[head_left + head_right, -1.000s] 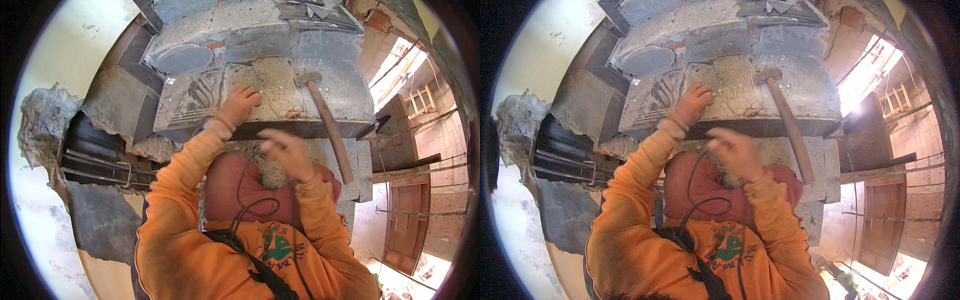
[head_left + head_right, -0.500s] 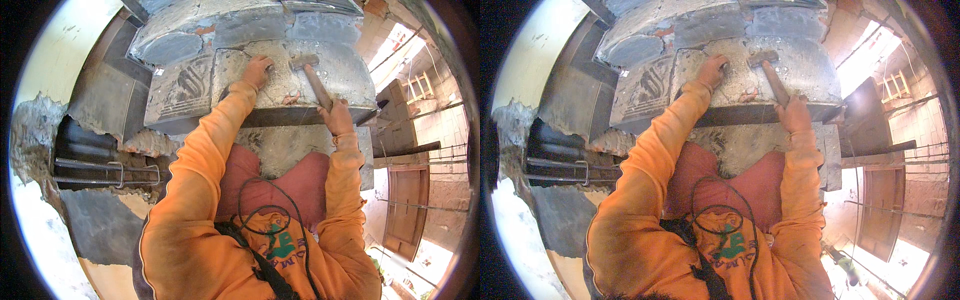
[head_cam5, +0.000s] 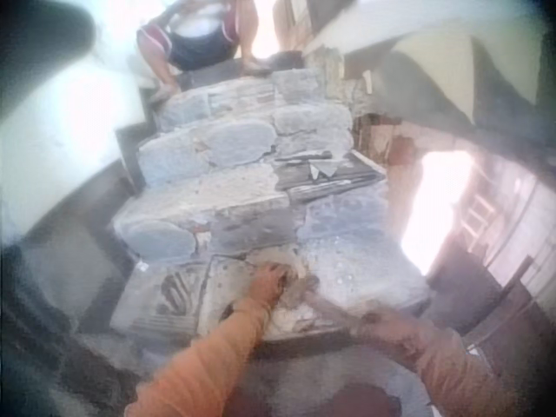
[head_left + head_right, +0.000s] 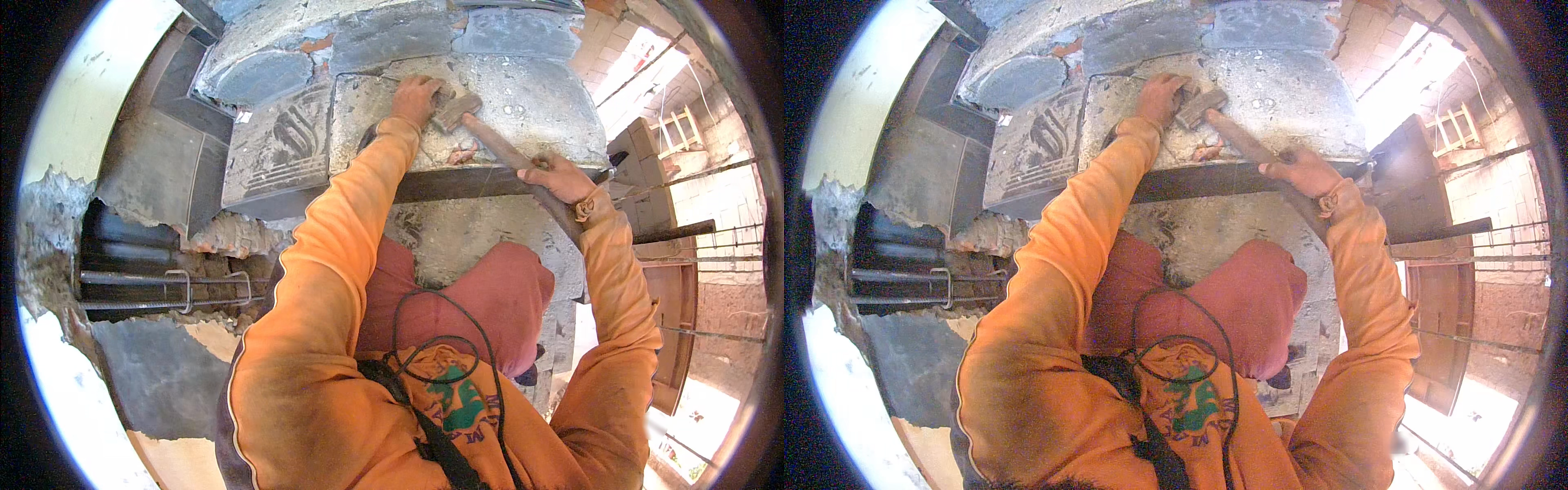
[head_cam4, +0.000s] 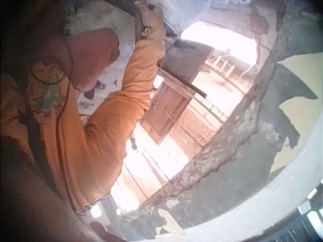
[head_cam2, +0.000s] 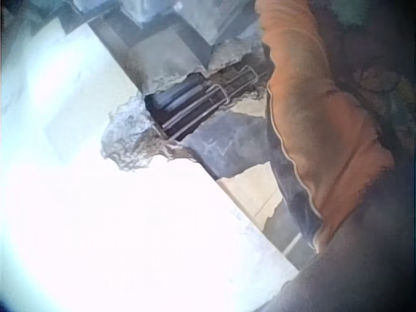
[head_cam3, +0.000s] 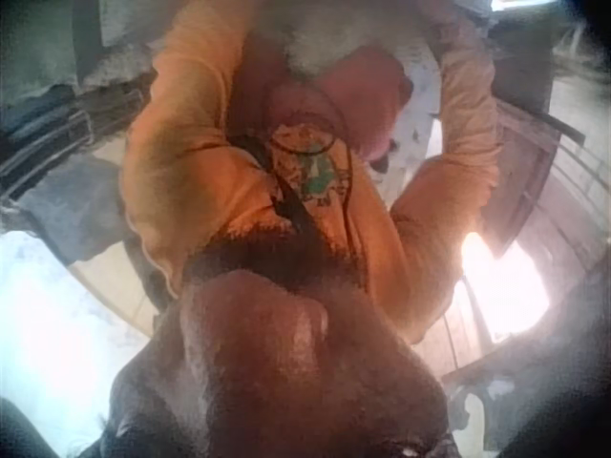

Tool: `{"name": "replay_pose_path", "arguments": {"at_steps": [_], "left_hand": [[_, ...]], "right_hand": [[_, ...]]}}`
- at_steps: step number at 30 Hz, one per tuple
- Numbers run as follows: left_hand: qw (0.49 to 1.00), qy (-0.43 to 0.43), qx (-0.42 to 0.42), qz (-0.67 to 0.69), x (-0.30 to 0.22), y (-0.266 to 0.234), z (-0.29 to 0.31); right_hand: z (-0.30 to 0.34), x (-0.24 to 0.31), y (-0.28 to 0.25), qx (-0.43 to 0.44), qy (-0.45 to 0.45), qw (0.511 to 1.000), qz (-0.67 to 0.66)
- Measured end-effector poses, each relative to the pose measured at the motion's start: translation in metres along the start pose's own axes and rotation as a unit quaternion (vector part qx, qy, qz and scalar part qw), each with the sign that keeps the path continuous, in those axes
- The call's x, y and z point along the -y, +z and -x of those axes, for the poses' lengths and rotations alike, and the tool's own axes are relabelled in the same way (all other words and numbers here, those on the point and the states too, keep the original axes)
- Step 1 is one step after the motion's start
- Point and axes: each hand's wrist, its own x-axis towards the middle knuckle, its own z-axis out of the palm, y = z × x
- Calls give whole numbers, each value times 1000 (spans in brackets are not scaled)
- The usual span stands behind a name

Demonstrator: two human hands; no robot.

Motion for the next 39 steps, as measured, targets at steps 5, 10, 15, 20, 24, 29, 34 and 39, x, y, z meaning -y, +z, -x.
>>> {"name": "replay_pose_path", "arguments": {"at_steps": [5, 10, 15, 20, 24, 29, 34, 39], "left_hand": [[1000, 30, 0, 5, 17, 1, -1], [998, 36, 57, 14, 20, -9, -2], [998, 27, 54, 3, 12, -17, 4], [997, 22, 73, -1, 17, -6, -2], [999, -9, 35, 14, 16, -2, -7], [1000, -13, 28, 4, 1, -7, -13], [998, -42, 48, -8, -7, -11, -25], [1000, -15, -2, -27, 8, -5, -19]], "right_hand": [[5, 21, 1, 68, -24, 997, 20], [19, 24, 29, 93, 27, 995, -24], [54, 40, 75, 84, 89, 897, -424], [56, 49, 114, 14, 38, 908, -416], [44, 78, 163, -168, -99, 865, -463], [21, 115, 155, -264, -114, 809, -512], [-4, 125, 166, -302, -92, 813, -489], [-7, 107, 149, -206, -90, 793, -566]]}}
